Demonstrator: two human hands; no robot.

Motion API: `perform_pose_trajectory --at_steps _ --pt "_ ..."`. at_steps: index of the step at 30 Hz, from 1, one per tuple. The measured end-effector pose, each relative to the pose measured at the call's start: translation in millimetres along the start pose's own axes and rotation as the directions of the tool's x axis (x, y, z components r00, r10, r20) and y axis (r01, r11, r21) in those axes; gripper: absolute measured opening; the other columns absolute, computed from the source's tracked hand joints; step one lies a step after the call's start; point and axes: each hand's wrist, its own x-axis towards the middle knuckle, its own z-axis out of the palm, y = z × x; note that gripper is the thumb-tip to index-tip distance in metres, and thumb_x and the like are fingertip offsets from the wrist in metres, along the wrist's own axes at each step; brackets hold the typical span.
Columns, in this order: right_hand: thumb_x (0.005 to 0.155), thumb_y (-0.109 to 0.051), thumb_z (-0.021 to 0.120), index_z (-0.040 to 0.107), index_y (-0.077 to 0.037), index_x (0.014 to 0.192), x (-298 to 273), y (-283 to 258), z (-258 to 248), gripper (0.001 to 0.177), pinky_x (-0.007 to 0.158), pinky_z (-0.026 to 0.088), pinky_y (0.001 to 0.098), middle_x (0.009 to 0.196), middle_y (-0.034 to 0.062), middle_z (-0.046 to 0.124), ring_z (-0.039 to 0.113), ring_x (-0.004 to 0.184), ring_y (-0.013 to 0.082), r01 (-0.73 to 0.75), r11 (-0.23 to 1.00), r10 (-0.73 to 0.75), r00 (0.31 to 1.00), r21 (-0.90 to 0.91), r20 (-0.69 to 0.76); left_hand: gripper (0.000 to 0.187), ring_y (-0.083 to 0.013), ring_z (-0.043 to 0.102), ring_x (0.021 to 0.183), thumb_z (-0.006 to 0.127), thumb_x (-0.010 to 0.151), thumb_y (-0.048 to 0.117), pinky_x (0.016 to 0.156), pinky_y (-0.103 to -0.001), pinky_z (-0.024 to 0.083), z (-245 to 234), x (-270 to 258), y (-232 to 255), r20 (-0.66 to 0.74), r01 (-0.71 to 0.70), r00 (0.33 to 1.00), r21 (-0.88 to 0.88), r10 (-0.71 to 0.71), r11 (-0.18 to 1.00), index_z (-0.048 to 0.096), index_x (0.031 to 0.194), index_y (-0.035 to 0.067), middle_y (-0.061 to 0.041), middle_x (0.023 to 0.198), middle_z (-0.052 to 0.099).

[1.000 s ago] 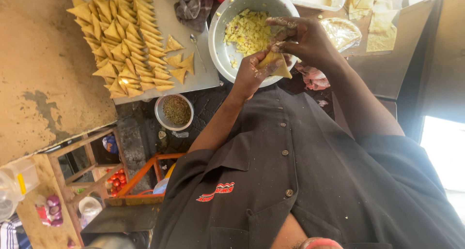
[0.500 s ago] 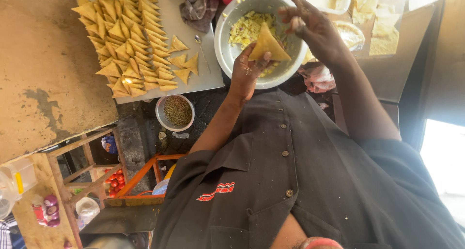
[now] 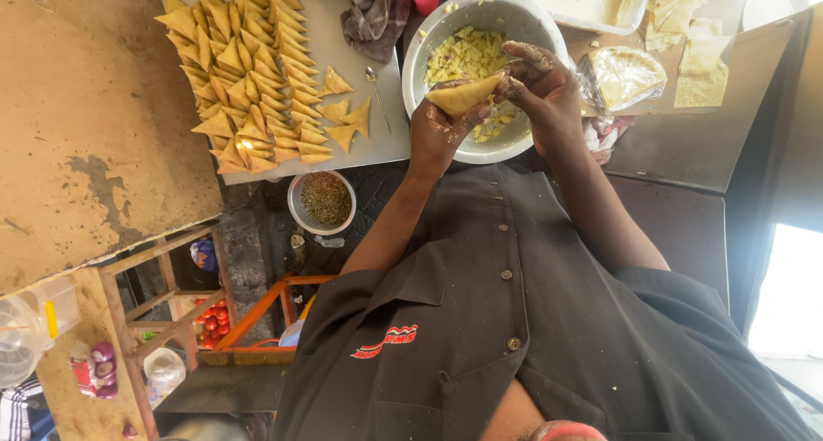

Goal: The person fills triangular pastry shells with a yellow potato mixture using a spoon, then folds and seals each one by hand. The finished samosas are placed in neat rows on a metal tray.

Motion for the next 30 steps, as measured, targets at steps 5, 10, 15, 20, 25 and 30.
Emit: perform_pose_trajectory --at_steps 5,10,15,20,25,30 --pt "0.100 0.001 0.073 0.056 0.004 0.141 -2 2 9 0.044 0.094 0.060 0.0310 0.107 0.0078 0.070 0.069 0.099 0.0147 -0.001 1.000 0.001 1.000 -0.022 0.002 0.054 -0.0183 0.066 0.117 0.076 0.097 0.012 0.105 -0.032 0.054 -32 -5 15 0.274 0.130 0.952 0.048 -0.138 0.990 0.054 0.141 -0.009 -0.015 0.127 0.068" --pt "0.098 0.004 0.072 0.052 0.003 0.144 -2 20 23 0.050 0.089 0.058 0.0276 0.104 0.0071 0.069 0.067 0.095 0.0123 -0.083 0.975 0.103 0.991 -0.208 0.089 0.049 -0.0109 0.061 0.118 0.061 0.108 0.028 0.105 -0.027 0.050 -57 -10 2 0.292 0.147 0.936 0.186 -0.198 0.971 0.054 0.145 -0.003 -0.008 0.128 0.069" --pt "0.102 0.007 0.069 0.050 0.004 0.153 0 39 47 0.055 0.084 0.056 0.0258 0.106 0.0093 0.070 0.067 0.094 0.0124 -0.108 0.922 0.175 0.973 -0.371 0.151 0.036 -0.0088 0.061 0.100 0.059 0.112 0.028 0.094 -0.027 0.053 -72 -25 -18 0.118 0.095 0.982 0.382 -0.150 0.919 0.070 0.129 -0.002 -0.007 0.107 0.074" --pt "0.095 0.007 0.068 0.045 0.003 0.150 11 53 65 0.060 0.078 0.059 0.0261 0.107 0.0069 0.071 0.069 0.096 0.0120 -0.196 0.887 0.326 0.907 -0.417 0.267 0.046 -0.0091 0.062 0.115 0.058 0.111 0.026 0.105 -0.028 0.050 -90 -52 -20 0.087 0.082 0.992 0.145 -0.095 0.986 0.053 0.146 -0.003 -0.005 0.128 0.069" --pt "0.095 0.009 0.071 0.058 0.006 0.140 27 86 78 0.047 0.086 0.060 0.0261 0.103 0.0086 0.073 0.072 0.097 0.0127 -0.261 0.829 0.453 0.832 -0.495 0.320 0.065 -0.0128 0.070 0.105 0.072 0.097 0.014 0.096 -0.029 0.057 -105 -76 -30 -0.033 0.223 0.974 0.024 -0.222 0.974 0.038 0.150 0.000 -0.009 0.114 0.073" --pt "0.098 0.008 0.067 0.058 0.003 0.142 32 107 104 0.045 0.085 0.059 0.0228 0.107 0.0082 0.073 0.070 0.099 0.0090 -0.217 0.830 0.464 0.779 -0.513 0.422 0.051 -0.0167 0.071 0.102 0.081 0.092 0.006 0.090 -0.031 0.059 -132 -92 -39 -0.224 0.266 0.947 0.140 -0.231 0.954 0.057 0.135 -0.008 -0.012 0.112 0.074"
